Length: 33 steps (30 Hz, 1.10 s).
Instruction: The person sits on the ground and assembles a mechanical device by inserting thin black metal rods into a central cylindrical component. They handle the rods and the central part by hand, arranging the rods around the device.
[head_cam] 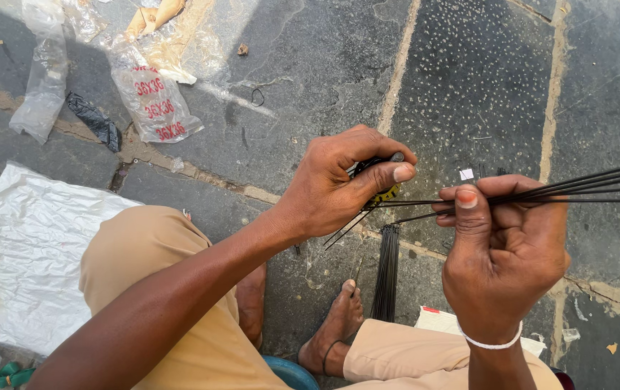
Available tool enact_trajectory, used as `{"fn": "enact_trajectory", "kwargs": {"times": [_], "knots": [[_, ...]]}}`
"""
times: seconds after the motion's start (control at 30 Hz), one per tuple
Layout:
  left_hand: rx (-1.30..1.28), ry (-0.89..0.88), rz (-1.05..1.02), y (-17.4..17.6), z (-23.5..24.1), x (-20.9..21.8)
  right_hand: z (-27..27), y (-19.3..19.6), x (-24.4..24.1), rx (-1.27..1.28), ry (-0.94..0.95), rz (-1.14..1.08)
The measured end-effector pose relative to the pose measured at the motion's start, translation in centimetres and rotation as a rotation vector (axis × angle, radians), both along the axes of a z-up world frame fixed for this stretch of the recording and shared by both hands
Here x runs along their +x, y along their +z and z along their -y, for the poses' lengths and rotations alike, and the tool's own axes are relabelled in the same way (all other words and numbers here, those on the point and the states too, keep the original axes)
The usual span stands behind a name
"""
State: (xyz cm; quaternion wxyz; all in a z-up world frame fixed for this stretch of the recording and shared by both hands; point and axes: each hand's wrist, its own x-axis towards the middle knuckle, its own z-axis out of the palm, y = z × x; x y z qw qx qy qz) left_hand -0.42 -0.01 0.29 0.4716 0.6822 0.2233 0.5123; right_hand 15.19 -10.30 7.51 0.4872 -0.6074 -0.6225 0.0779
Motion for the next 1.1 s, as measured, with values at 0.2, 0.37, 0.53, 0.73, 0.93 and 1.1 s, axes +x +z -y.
{"fn": "enact_trajectory", "kwargs": {"times": [0.2,0.37,0.53,0.73,0.93,1.1], "knots": [[0.054,-0.003,-0.014,0.0,0.0,0.2,0.2,0.0,-0.1,-0.024,-0.001,0.055],[0.026,-0.006,-0.027,0.4,0.0,0.2,0.0,-0.1,0.4,-0.021,-0.009,0.063],[-0.001,-0.001,-0.069,0.4,0.0,-0.1,0.2,-0.1,0.1,-0.009,0.000,0.033],[0.016,-0.009,-0.016,0.2,0.1,0.0,-0.5,1.7,0.3,-0.516,0.002,0.568],[0.053,-0.001,0.055,-0.2,-0.2,0.1,1.4,3.1,0.3,-0.095,-0.042,0.285],[0.147,0.108,-0.019,-0.2,-0.3,0.6,2.2,1.8,0.7,0.050,-0.099,0.077]]}}
